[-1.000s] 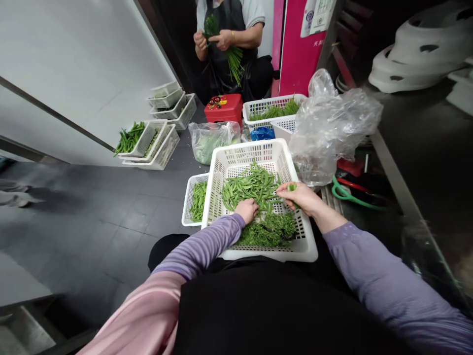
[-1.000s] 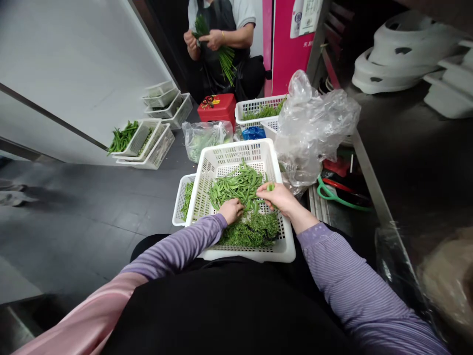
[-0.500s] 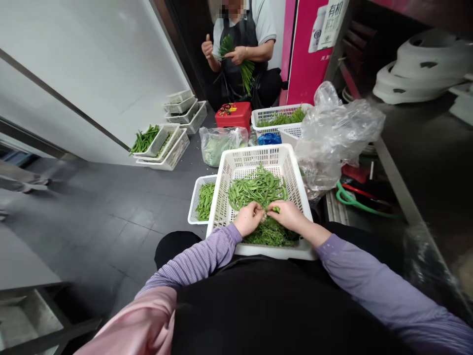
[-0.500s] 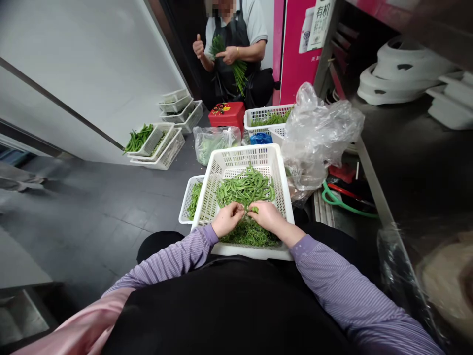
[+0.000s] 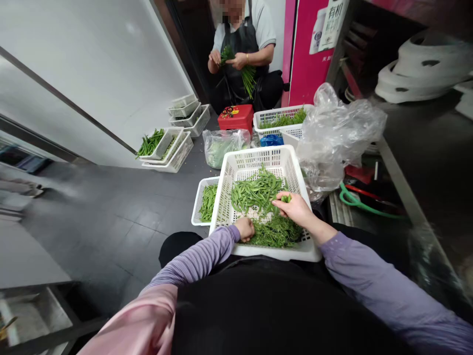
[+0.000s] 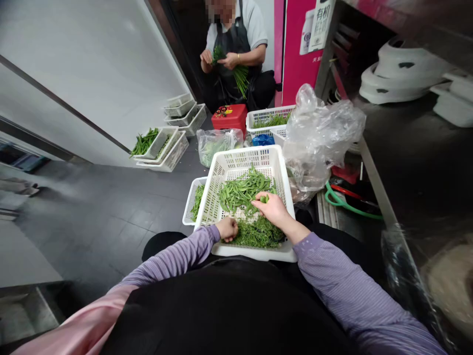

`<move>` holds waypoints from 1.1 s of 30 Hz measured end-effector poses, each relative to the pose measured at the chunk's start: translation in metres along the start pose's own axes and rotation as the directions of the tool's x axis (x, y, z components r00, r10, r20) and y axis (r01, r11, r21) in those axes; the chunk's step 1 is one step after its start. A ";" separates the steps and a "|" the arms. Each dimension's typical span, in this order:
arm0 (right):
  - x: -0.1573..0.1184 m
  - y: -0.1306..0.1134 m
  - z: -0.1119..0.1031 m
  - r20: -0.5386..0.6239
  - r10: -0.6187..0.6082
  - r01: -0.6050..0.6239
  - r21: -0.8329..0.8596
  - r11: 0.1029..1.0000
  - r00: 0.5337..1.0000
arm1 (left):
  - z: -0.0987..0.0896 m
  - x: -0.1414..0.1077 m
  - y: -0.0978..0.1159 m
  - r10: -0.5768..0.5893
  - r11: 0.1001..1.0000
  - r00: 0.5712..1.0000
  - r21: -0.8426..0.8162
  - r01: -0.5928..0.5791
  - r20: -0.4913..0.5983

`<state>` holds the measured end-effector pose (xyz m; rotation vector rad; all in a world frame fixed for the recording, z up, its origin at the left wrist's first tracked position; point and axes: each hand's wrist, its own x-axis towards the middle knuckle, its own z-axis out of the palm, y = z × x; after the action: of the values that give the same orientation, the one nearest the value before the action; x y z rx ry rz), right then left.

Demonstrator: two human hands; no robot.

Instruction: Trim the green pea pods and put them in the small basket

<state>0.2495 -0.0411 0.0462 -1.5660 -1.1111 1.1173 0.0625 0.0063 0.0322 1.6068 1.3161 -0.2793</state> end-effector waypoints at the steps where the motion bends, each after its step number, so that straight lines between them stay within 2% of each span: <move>1: 0.002 0.002 -0.001 0.006 0.026 -0.026 0.052 0.998 1.000 | 0.000 0.000 -0.004 -0.005 0.998 1.000 0.055 0.006 -0.020; 3: 0.004 0.005 -0.001 0.025 0.047 -0.049 0.111 0.993 0.999 | -0.001 -0.003 -0.004 0.096 0.995 0.993 -0.005 -0.096 -0.061; 5: 0.005 0.006 0.001 0.028 0.056 -0.059 0.147 0.987 0.998 | -0.003 -0.007 0.007 0.231 0.957 0.973 -0.179 -0.229 -0.010; 7: 0.006 0.005 0.001 0.040 0.058 -0.064 0.192 0.979 0.998 | -0.007 -0.013 0.021 0.328 0.908 0.943 -0.297 -0.297 0.059; 10: 0.006 0.001 -0.005 0.134 0.075 -0.121 0.375 0.919 0.988 | -0.019 -0.023 0.041 0.372 0.904 0.918 -0.278 -0.324 0.140; 12: 0.007 0.000 -0.011 0.239 0.121 -0.229 0.498 0.837 0.964 | -0.031 -0.030 0.052 0.421 0.894 0.878 -0.268 -0.359 0.228; 14: 0.006 -0.001 -0.017 0.411 0.170 -0.371 0.480 0.795 0.896 | -0.042 -0.034 0.064 0.447 0.893 0.817 -0.235 -0.384 0.364; 15: 0.005 -0.002 -0.019 0.512 0.177 -0.426 0.424 0.800 0.841 | -0.046 -0.034 0.070 0.439 0.899 0.799 -0.196 -0.392 0.411; 17: 0.004 -0.003 -0.019 0.656 0.145 -0.459 0.336 0.823 0.741 | -0.048 -0.030 0.082 0.422 0.906 0.805 -0.154 -0.395 0.417; 18: 0.003 -0.005 -0.018 0.670 0.109 -0.438 0.346 0.830 0.735 | -0.046 -0.025 0.086 0.432 0.902 0.825 -0.178 -0.393 0.364; 19: 0.004 -0.006 -0.017 0.632 0.067 -0.391 0.390 0.834 0.772 | -0.041 -0.020 0.089 0.449 0.889 0.851 -0.233 -0.394 0.272; 20: 0.005 -0.007 -0.016 0.542 0.032 -0.319 0.446 0.836 0.840 | -0.034 -0.013 0.089 0.456 0.868 0.876 -0.299 -0.398 0.159; 22: 0.010 -0.008 -0.015 0.239 0.012 -0.137 0.514 0.847 0.971 | -0.015 0.004 0.081 0.399 0.849 0.914 -0.349 -0.396 -0.068; 23: 0.015 -0.008 -0.016 0.057 0.030 -0.055 0.518 0.854 0.998 | -0.006 0.014 0.073 0.350 0.876 0.924 -0.297 -0.381 -0.152; 24: 0.019 -0.007 -0.018 -0.115 0.057 0.011 0.516 0.856 0.992 | 0.004 0.023 0.063 0.306 0.921 0.931 -0.184 -0.343 -0.201; 25: 0.024 -0.007 -0.021 -0.252 0.091 0.057 0.522 0.851 0.963 | 0.012 0.032 0.052 0.278 0.957 0.935 -0.016 -0.289 -0.222; 26: 0.029 -0.006 -0.025 -0.340 0.128 0.083 0.542 0.836 0.932 | 0.020 0.041 0.040 0.279 0.955 0.934 0.167 -0.245 -0.225; 27: 0.033 -0.006 -0.030 -0.372 0.169 0.086 0.579 0.811 0.913 | 0.026 0.051 0.030 0.273 0.929 0.939 0.310 -0.202 -0.207; 29: 0.039 -0.006 -0.038 -0.303 0.243 0.022 0.665 0.746 0.921 | 0.035 0.069 0.018 0.218 0.885 0.962 0.449 -0.123 -0.167; 31: 0.041 -0.006 -0.043 -0.166 0.284 -0.086 0.710 0.699 0.944 | 0.042 0.088 0.017 0.149 0.887 0.978 0.457 -0.066 -0.148; 33: 0.041 -0.005 -0.043 -0.066 0.266 -0.145 0.702 0.698 0.962 | 0.049 0.105 0.023 0.102 0.907 0.984 0.419 -0.031 -0.147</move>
<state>0.2982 -0.0069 0.0522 -1.1481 -0.3130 1.3263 0.1411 0.0335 -0.0513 2.0690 1.3875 -0.4122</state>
